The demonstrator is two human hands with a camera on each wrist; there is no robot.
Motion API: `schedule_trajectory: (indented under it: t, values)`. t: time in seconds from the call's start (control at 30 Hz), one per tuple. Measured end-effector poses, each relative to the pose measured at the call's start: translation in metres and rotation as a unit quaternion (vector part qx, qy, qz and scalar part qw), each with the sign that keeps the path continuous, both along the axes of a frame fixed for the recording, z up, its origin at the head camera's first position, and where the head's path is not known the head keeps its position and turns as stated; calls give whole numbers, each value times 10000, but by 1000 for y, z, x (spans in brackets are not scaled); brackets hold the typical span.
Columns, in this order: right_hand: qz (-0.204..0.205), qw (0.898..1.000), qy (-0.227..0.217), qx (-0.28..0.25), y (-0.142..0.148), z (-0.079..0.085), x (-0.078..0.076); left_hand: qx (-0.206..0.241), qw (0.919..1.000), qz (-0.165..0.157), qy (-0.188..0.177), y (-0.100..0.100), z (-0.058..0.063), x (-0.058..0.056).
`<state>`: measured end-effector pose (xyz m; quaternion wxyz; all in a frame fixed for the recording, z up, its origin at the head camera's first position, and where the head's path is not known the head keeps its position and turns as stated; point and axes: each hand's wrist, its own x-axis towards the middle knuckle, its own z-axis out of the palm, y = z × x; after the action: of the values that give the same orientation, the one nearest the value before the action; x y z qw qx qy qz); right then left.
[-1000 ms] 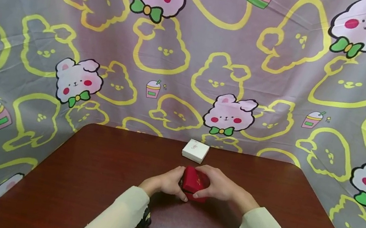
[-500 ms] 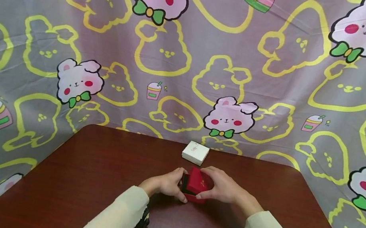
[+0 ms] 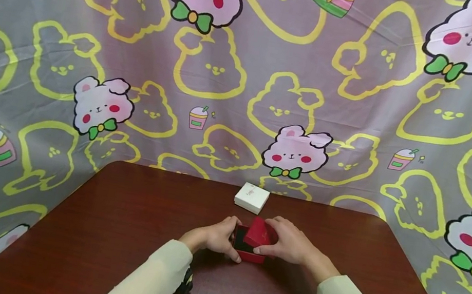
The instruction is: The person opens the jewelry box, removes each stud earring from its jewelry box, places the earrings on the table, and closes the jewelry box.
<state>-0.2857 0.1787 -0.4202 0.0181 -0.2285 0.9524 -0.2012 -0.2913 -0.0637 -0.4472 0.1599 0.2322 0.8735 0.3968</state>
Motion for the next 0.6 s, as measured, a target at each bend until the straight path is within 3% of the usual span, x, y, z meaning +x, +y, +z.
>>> schedule_trajectory:
  t: [0.37, 0.6]
  values:
    - [-98, 9998, -77, -159, 4, -1, 0, 24, 10000, 12, -42, -1, 0, -1]
    - [-26, 9999, 121, 9, 7, 0, -3, -6, 9999, 47, -104, -1, 0, -1]
